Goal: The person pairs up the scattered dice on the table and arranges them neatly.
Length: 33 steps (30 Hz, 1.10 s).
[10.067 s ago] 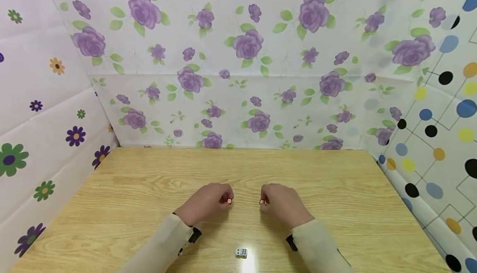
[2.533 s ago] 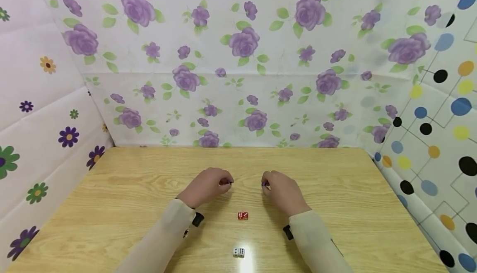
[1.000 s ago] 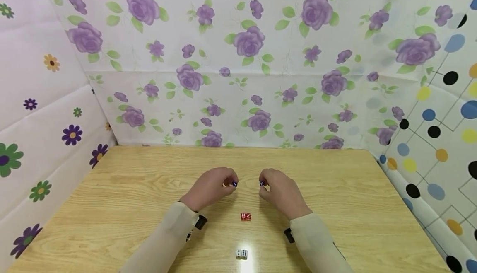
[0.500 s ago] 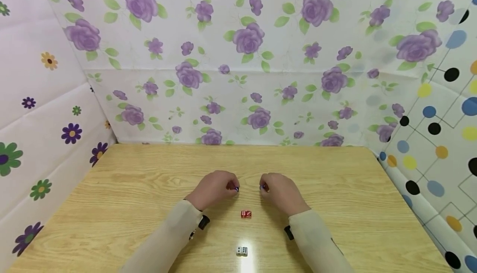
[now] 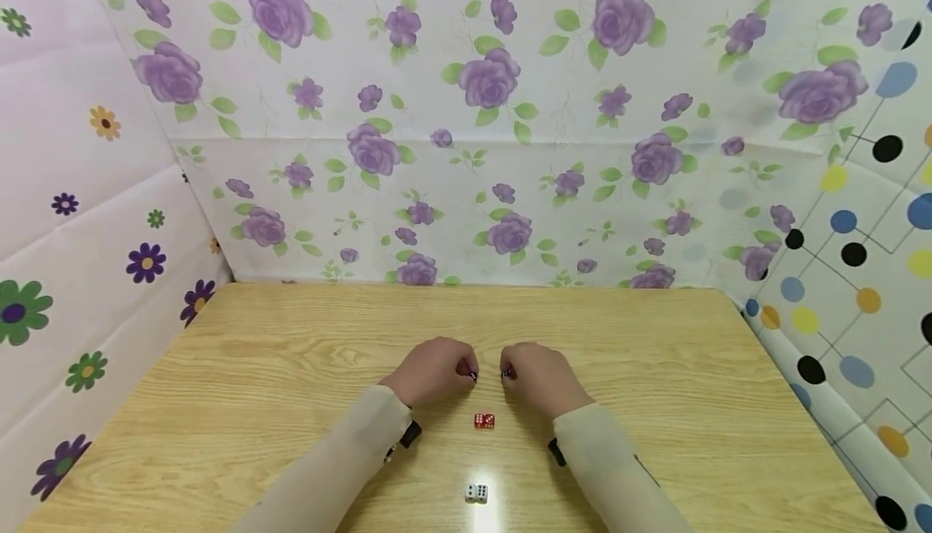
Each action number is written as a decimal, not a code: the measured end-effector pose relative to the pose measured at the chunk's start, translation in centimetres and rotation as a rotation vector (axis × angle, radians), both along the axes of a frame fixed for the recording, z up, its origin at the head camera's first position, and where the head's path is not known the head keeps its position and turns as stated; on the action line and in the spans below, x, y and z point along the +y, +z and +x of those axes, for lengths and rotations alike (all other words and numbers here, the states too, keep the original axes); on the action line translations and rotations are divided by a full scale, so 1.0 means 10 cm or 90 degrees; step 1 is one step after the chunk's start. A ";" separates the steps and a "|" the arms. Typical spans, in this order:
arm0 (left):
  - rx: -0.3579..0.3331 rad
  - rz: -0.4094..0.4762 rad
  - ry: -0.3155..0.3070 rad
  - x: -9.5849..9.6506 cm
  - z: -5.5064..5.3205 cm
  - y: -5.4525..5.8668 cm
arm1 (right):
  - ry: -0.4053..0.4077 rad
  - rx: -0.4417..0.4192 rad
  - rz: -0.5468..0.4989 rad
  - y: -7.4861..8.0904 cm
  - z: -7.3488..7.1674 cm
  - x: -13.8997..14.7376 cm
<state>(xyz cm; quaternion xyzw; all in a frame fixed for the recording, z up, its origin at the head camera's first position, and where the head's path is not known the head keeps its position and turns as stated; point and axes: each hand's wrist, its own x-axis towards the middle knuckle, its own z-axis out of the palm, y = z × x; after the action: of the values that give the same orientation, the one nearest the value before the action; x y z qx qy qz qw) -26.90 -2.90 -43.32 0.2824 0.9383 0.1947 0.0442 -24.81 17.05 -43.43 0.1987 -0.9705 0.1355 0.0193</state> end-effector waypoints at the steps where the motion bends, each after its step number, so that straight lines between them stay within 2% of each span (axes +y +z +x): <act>1: -0.001 0.001 0.000 0.00 0.00 0.00 | 0.002 0.000 0.001 0.00 0.00 0.00; 10: -0.015 -0.001 0.009 0.03 0.00 0.03 | 0.013 -0.004 0.005 -0.07 -0.03 -0.03; 21: -0.033 0.001 -0.004 0.10 -0.03 -0.02 | 0.038 -0.045 -0.054 -0.07 -0.04 -0.04; 29: -0.038 -0.005 0.004 0.07 0.00 0.01 | 0.002 -0.074 -0.050 -0.03 -0.03 0.01; 33: -0.034 -0.006 0.007 0.05 0.00 0.02 | 0.009 -0.074 -0.051 -0.05 -0.04 0.02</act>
<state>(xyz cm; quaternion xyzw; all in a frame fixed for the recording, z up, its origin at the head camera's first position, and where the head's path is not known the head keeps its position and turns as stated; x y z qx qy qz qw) -26.86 -2.36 -43.15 0.2717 0.9392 0.1981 0.0696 -25.21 17.25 -43.89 0.1963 -0.9623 0.1857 -0.0301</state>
